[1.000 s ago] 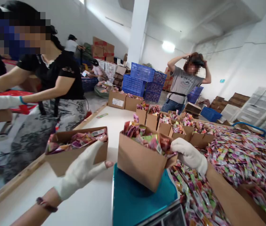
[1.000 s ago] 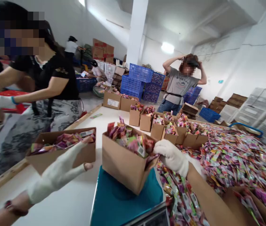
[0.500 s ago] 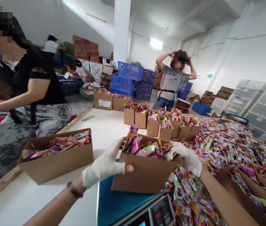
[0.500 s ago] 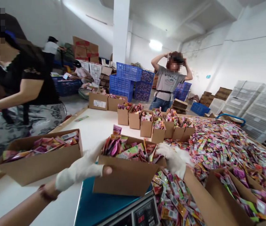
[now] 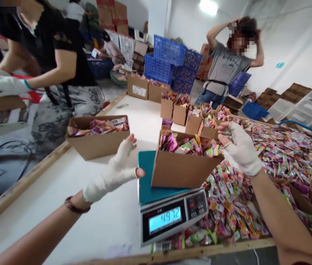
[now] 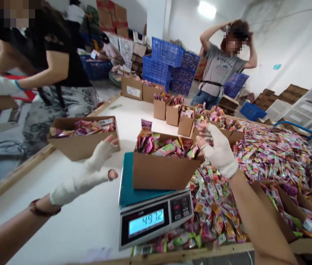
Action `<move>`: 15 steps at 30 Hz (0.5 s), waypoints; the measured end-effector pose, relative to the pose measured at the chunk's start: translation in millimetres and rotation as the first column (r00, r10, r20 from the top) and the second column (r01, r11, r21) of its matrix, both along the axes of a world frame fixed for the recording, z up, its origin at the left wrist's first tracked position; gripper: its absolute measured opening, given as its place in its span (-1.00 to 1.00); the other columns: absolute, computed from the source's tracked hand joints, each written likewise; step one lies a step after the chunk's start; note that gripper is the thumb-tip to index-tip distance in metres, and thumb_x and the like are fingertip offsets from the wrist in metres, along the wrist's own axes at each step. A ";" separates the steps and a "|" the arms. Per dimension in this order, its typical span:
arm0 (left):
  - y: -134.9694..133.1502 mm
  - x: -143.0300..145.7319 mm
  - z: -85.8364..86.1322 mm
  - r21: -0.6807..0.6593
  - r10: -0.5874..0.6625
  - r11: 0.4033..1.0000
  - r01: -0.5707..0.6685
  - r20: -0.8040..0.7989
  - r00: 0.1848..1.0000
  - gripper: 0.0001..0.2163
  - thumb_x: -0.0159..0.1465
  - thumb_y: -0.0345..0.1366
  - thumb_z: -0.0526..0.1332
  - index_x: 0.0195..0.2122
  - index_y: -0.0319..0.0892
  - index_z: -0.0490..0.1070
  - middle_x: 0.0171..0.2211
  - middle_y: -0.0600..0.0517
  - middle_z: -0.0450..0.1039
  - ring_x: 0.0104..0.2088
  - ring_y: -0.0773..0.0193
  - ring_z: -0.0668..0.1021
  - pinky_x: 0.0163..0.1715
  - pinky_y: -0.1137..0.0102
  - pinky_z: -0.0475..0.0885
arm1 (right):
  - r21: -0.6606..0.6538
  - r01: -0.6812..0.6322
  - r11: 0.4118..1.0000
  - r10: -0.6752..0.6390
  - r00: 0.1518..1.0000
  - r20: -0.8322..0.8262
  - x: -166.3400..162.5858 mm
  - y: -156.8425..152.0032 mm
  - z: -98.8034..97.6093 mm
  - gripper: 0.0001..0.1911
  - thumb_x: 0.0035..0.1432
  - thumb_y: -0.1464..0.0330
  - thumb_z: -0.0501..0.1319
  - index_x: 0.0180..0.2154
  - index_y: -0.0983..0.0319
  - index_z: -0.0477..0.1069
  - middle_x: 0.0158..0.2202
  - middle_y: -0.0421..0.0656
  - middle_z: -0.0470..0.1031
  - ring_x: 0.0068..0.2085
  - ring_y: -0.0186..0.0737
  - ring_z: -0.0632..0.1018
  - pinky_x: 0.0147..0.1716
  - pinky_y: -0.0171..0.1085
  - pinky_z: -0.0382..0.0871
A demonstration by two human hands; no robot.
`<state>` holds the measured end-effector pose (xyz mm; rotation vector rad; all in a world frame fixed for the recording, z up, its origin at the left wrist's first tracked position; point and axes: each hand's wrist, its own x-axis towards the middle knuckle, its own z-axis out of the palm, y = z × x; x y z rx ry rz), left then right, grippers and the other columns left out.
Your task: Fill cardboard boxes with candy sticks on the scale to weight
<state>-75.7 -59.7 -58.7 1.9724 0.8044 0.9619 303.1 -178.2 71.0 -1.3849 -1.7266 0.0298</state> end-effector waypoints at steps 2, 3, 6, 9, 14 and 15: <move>-9.5 -6.5 14.1 -0.019 0.018 1.000 -0.017 0.032 0.999 0.21 0.03 0.38 0.32 0.50 -0.09 -0.29 0.47 -0.31 -0.10 0.46 -0.34 0.09 0.43 -0.20 0.06 | -0.134 0.012 0.991 -0.002 0.997 0.077 -18.7 4.1 13.7 -0.48 0.25 0.02 0.28 0.10 0.18 0.38 -0.02 -0.04 0.54 -0.16 -0.19 0.60 -0.20 -0.22 0.55; -14.6 -8.6 20.6 -0.021 0.022 1.000 -0.021 0.052 0.998 0.18 0.04 0.36 0.33 0.50 -0.06 -0.27 0.48 -0.25 -0.09 0.46 -0.31 0.07 0.44 -0.18 0.04 | -0.206 0.054 0.977 -0.022 0.988 0.150 -27.6 8.9 19.3 -0.47 0.23 -0.02 0.29 0.06 0.18 0.41 -0.08 -0.05 0.55 -0.24 -0.21 0.58 -0.26 -0.23 0.52; -27.2 -11.0 35.2 -0.031 0.011 1.000 -0.007 0.105 0.994 0.13 0.08 0.29 0.37 0.49 -0.03 -0.24 0.49 -0.19 -0.10 0.47 -0.21 0.08 0.47 -0.14 -0.01 | -0.357 0.223 0.907 -0.063 0.910 0.409 -48.6 31.4 27.1 -0.53 0.23 -0.06 0.25 -0.09 0.20 0.49 -0.31 -0.11 0.55 -0.36 -0.21 0.51 -0.29 -0.18 0.44; -34.6 -10.9 41.0 -0.020 0.000 1.000 0.002 0.120 0.993 0.11 0.09 0.26 0.39 0.48 -0.10 -0.19 0.49 -0.22 -0.09 0.48 -0.16 0.05 0.48 -0.12 -0.02 | -0.490 0.253 0.835 0.059 0.843 0.535 -60.0 55.2 19.9 -0.57 0.19 -0.03 0.29 -0.14 0.19 0.52 -0.31 -0.10 0.56 -0.31 -0.14 0.53 -0.25 -0.14 0.43; -39.9 -5.8 40.9 0.026 -0.002 1.000 0.000 0.065 0.998 0.04 0.13 0.23 0.38 0.47 -0.11 -0.12 0.48 -0.23 -0.06 0.46 -0.21 0.12 0.43 -0.20 0.07 | -0.513 0.156 0.844 0.213 0.780 0.588 -58.4 69.6 2.1 -0.67 0.16 0.21 0.31 -0.06 0.19 0.56 -0.18 -0.10 0.60 -0.20 -0.11 0.56 -0.14 -0.13 0.43; -40.5 -3.5 41.2 0.044 -0.007 0.999 0.004 0.053 0.999 0.02 0.14 0.22 0.37 0.47 -0.08 -0.11 0.48 -0.22 -0.04 0.45 -0.22 0.14 0.42 -0.21 0.10 | -0.486 0.148 0.861 0.197 0.785 0.588 -56.0 68.1 0.6 -0.73 0.17 0.26 0.28 -0.11 0.20 0.58 -0.21 -0.12 0.61 -0.21 -0.13 0.56 -0.14 -0.14 0.43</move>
